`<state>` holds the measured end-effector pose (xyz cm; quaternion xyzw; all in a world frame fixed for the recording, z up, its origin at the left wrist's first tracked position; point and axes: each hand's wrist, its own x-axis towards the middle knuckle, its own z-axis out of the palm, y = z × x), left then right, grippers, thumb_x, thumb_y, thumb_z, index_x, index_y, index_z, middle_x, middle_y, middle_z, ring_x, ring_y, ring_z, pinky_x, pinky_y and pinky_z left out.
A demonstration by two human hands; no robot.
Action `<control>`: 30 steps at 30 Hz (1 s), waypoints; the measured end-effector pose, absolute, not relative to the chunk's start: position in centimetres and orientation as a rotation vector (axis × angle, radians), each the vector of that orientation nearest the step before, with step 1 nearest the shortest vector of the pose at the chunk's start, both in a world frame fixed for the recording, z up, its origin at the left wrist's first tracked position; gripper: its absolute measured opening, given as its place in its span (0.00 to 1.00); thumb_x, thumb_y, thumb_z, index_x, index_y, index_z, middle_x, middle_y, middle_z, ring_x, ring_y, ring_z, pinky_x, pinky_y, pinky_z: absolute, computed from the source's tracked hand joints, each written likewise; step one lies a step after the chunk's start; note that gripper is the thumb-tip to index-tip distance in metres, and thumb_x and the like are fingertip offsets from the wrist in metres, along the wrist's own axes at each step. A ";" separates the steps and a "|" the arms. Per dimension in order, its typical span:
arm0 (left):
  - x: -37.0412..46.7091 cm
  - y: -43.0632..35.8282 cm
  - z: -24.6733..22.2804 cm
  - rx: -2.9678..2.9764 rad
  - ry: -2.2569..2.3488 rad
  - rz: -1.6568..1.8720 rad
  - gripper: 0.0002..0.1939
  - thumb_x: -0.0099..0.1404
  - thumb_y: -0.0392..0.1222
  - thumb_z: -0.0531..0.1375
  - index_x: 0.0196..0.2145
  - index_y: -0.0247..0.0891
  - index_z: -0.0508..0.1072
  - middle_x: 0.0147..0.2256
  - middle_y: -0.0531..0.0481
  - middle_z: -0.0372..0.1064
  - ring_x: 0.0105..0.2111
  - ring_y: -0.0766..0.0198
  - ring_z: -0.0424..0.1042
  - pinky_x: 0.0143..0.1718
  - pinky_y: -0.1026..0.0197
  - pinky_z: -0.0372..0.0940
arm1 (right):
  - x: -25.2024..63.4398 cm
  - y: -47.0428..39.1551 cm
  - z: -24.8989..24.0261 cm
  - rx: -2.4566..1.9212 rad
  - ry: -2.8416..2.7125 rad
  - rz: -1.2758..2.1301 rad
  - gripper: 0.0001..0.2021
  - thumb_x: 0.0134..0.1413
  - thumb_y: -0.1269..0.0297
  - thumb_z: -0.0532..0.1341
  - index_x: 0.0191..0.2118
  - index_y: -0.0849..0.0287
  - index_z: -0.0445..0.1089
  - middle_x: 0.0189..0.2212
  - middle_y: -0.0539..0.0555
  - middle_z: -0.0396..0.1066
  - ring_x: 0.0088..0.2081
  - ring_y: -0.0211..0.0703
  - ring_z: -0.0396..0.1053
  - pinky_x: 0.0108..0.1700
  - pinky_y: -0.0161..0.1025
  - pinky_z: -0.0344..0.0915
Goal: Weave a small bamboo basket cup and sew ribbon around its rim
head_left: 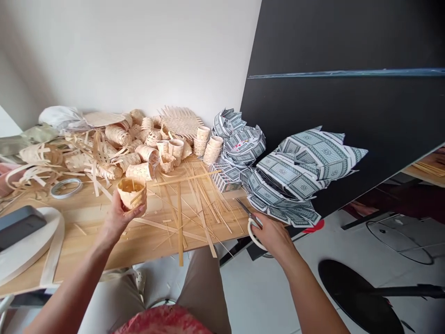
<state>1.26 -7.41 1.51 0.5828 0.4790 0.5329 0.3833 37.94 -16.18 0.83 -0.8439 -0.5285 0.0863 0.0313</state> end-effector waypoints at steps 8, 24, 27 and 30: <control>3.3 -8.5 1.7 1.511 1.261 1.435 0.35 0.44 0.44 0.68 0.48 0.39 0.59 0.44 0.46 0.65 0.44 0.58 0.68 0.43 0.57 0.67 | 37.7 -15.0 0.8 -2.699 -1.663 0.228 0.21 0.55 0.63 0.49 0.54 0.59 0.62 0.40 0.64 0.70 0.43 0.56 0.69 0.40 0.45 0.62; 1.9 -10.3 0.9 1.375 1.284 1.588 0.34 0.43 0.43 0.68 0.48 0.40 0.60 0.43 0.47 0.68 0.41 0.61 0.70 0.41 0.60 0.67 | 39.1 -13.8 -2.9 -2.527 -1.814 -0.075 0.21 0.55 0.63 0.49 0.54 0.57 0.64 0.41 0.63 0.71 0.38 0.50 0.70 0.38 0.43 0.64; 2.3 -10.3 1.0 1.391 1.259 1.542 0.34 0.44 0.43 0.67 0.48 0.40 0.60 0.42 0.47 0.68 0.41 0.61 0.69 0.41 0.60 0.66 | 39.6 -13.6 -3.4 -2.514 -1.829 -0.060 0.21 0.54 0.60 0.50 0.52 0.55 0.66 0.38 0.61 0.72 0.35 0.50 0.70 0.37 0.43 0.65; 2.0 -10.3 1.0 1.386 1.234 1.511 0.34 0.46 0.43 0.66 0.49 0.39 0.59 0.43 0.47 0.67 0.41 0.61 0.68 0.41 0.60 0.65 | 39.8 -13.3 -3.8 -2.505 -1.821 -0.032 0.22 0.53 0.59 0.49 0.51 0.58 0.67 0.35 0.64 0.72 0.34 0.54 0.70 0.35 0.46 0.65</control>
